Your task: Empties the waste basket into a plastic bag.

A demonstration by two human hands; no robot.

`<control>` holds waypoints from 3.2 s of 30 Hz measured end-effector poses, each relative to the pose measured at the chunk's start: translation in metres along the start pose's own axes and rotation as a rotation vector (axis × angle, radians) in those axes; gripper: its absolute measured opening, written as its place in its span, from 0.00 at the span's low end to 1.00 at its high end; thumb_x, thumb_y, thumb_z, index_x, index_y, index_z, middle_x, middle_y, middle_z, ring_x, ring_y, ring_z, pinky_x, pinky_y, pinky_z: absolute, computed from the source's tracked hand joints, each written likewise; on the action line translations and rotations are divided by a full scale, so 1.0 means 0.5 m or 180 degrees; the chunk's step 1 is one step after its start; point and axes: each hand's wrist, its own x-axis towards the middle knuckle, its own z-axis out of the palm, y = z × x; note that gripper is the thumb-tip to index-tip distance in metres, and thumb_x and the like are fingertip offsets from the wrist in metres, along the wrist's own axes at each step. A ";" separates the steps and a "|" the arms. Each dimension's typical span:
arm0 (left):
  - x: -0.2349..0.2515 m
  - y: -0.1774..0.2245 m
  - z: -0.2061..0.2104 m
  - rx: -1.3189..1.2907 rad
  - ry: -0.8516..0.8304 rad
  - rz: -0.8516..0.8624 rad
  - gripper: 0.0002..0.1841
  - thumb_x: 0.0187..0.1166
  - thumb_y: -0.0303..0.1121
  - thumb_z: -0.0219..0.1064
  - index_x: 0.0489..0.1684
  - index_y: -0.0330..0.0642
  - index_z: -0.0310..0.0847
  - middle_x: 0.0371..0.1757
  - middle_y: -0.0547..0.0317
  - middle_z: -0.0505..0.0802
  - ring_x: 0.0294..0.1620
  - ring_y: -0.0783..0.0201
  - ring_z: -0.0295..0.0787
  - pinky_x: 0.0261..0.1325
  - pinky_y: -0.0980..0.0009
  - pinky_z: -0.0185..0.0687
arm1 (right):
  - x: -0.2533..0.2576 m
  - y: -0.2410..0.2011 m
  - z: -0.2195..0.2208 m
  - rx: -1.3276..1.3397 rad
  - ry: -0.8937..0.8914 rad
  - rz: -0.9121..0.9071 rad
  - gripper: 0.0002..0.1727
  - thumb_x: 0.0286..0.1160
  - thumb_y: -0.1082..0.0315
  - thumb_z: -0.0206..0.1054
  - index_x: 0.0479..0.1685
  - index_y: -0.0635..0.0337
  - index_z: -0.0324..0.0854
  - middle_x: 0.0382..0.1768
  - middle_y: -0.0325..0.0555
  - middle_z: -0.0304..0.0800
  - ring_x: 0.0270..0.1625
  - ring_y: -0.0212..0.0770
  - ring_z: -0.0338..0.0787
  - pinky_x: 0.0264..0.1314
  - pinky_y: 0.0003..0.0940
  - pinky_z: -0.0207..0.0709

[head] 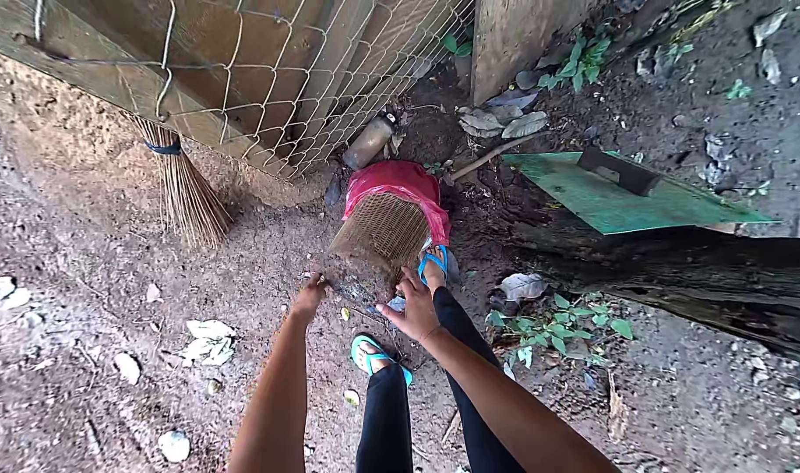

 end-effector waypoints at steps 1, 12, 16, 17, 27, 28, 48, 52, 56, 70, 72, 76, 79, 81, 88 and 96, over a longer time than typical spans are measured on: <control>0.003 -0.004 0.000 0.0032 0.0022 0.0010 0.35 0.82 0.15 0.49 0.93 0.41 0.49 0.88 0.39 0.66 0.83 0.45 0.65 0.74 0.45 0.65 | 0.001 0.002 -0.003 -0.0098 -0.0020 -0.0029 0.44 0.69 0.33 0.70 0.66 0.70 0.83 0.91 0.60 0.60 0.88 0.59 0.69 0.88 0.62 0.56; -0.185 0.342 0.118 0.3140 0.0310 0.1832 0.24 0.81 0.52 0.68 0.72 0.56 0.86 0.77 0.49 0.85 0.90 0.35 0.57 0.81 0.17 0.22 | 0.087 0.033 -0.079 0.0591 0.0473 -0.0873 0.28 0.85 0.55 0.55 0.49 0.76 0.89 0.48 0.66 0.95 0.60 0.63 0.92 0.77 0.62 0.70; -0.154 0.390 0.265 0.4311 -0.0197 0.1371 0.24 0.89 0.49 0.55 0.81 0.57 0.78 0.83 0.52 0.79 0.95 0.40 0.45 0.82 0.19 0.12 | 0.155 0.062 -0.134 0.1012 -0.0208 -0.1157 0.22 0.83 0.65 0.54 0.45 0.76 0.89 0.43 0.64 0.95 0.51 0.54 0.95 0.64 0.52 0.80; -0.139 0.393 0.283 0.4481 -0.0278 0.1203 0.24 0.90 0.47 0.53 0.80 0.53 0.78 0.84 0.49 0.77 0.95 0.40 0.44 0.83 0.19 0.11 | 0.164 0.057 -0.160 0.1089 -0.0502 -0.0940 0.18 0.82 0.69 0.57 0.47 0.78 0.88 0.46 0.65 0.95 0.54 0.52 0.94 0.68 0.49 0.79; -0.119 0.400 0.309 0.4800 -0.0393 0.0786 0.24 0.93 0.46 0.49 0.79 0.48 0.78 0.84 0.45 0.76 0.95 0.37 0.42 0.81 0.17 0.14 | 0.420 0.073 -0.225 -0.1473 0.0159 -0.0392 0.26 0.71 0.77 0.69 0.73 0.62 0.82 0.75 0.66 0.78 0.80 0.67 0.75 0.76 0.66 0.71; -0.120 0.403 0.310 0.4802 -0.0405 0.0766 0.24 0.93 0.46 0.49 0.78 0.47 0.79 0.84 0.45 0.77 0.95 0.37 0.42 0.81 0.18 0.14 | 0.426 0.069 -0.224 -0.1615 0.0128 -0.0470 0.24 0.70 0.78 0.69 0.69 0.64 0.84 0.73 0.66 0.79 0.79 0.67 0.76 0.74 0.66 0.72; -0.122 0.352 0.279 0.4563 -0.0544 0.1044 0.23 0.88 0.34 0.57 0.82 0.48 0.75 0.85 0.52 0.76 0.95 0.43 0.45 0.83 0.19 0.18 | 0.536 -0.010 -0.281 -0.0671 0.0393 0.1057 0.19 0.90 0.61 0.53 0.64 0.58 0.87 0.67 0.58 0.89 0.73 0.59 0.86 0.69 0.64 0.77; -0.121 0.351 0.280 0.4579 -0.0611 0.1071 0.23 0.86 0.32 0.58 0.81 0.45 0.75 0.87 0.48 0.73 0.95 0.42 0.47 0.82 0.18 0.18 | 0.562 -0.021 -0.290 -0.0606 0.0314 0.1298 0.18 0.85 0.59 0.58 0.63 0.55 0.88 0.69 0.56 0.88 0.74 0.58 0.85 0.68 0.66 0.77; -0.122 0.342 0.283 0.4538 -0.0632 0.1031 0.24 0.88 0.34 0.57 0.84 0.46 0.72 0.88 0.50 0.72 0.95 0.43 0.47 0.83 0.19 0.19 | 0.583 -0.035 -0.319 -0.0397 -0.0233 0.0893 0.20 0.72 0.57 0.71 0.60 0.57 0.89 0.65 0.61 0.88 0.72 0.62 0.85 0.67 0.72 0.74; -0.142 0.333 0.289 0.4502 -0.0694 0.0968 0.25 0.86 0.37 0.60 0.84 0.46 0.72 0.91 0.50 0.67 0.96 0.42 0.41 0.81 0.17 0.16 | 0.610 -0.102 -0.320 -0.0874 -0.0172 0.0525 0.22 0.74 0.66 0.69 0.69 0.55 0.84 0.71 0.60 0.84 0.78 0.62 0.79 0.74 0.68 0.73; -0.142 0.333 0.286 0.4534 -0.0707 0.0964 0.26 0.87 0.37 0.60 0.85 0.48 0.71 0.92 0.51 0.65 0.96 0.43 0.40 0.81 0.17 0.16 | 0.621 -0.092 -0.317 -0.0890 0.0260 0.0579 0.23 0.72 0.67 0.70 0.68 0.55 0.84 0.71 0.60 0.85 0.81 0.63 0.76 0.76 0.68 0.69; -0.146 0.324 0.283 0.4534 -0.0724 0.0966 0.26 0.87 0.37 0.59 0.85 0.48 0.71 0.92 0.51 0.65 0.97 0.43 0.39 0.81 0.17 0.16 | 0.623 -0.077 -0.317 -0.0626 0.0499 0.0688 0.26 0.69 0.60 0.74 0.69 0.50 0.83 0.73 0.56 0.83 0.85 0.61 0.70 0.78 0.69 0.63; -0.146 0.323 0.280 0.4490 -0.0759 0.0943 0.27 0.87 0.39 0.59 0.86 0.50 0.70 0.93 0.51 0.63 0.97 0.42 0.36 0.81 0.18 0.15 | 0.566 -0.045 -0.336 0.0199 0.0952 0.0362 0.30 0.75 0.52 0.69 0.76 0.56 0.79 0.80 0.63 0.73 0.84 0.64 0.69 0.79 0.68 0.64; -0.141 0.330 0.270 0.4340 -0.0778 0.0982 0.26 0.85 0.41 0.62 0.84 0.52 0.73 0.93 0.52 0.64 0.97 0.42 0.38 0.81 0.17 0.14 | 0.485 -0.004 -0.328 0.0609 0.1318 0.0212 0.26 0.85 0.56 0.61 0.72 0.65 0.79 0.74 0.66 0.79 0.77 0.62 0.78 0.78 0.60 0.72; -0.034 0.407 0.113 0.2484 -0.0410 0.0646 0.31 0.86 0.54 0.62 0.87 0.55 0.69 0.81 0.45 0.80 0.87 0.38 0.66 0.85 0.22 0.35 | 0.199 0.140 -0.093 0.3377 0.0164 0.2676 0.36 0.87 0.45 0.61 0.86 0.59 0.62 0.74 0.66 0.71 0.67 0.60 0.77 0.61 0.61 0.74; 0.065 0.343 0.048 0.1865 -0.0916 -0.0326 0.36 0.85 0.51 0.65 0.89 0.44 0.62 0.84 0.35 0.73 0.82 0.38 0.71 0.79 0.41 0.66 | 0.186 0.089 -0.015 0.4682 -0.0736 0.2970 0.45 0.82 0.30 0.52 0.90 0.54 0.58 0.83 0.61 0.67 0.79 0.60 0.73 0.72 0.65 0.68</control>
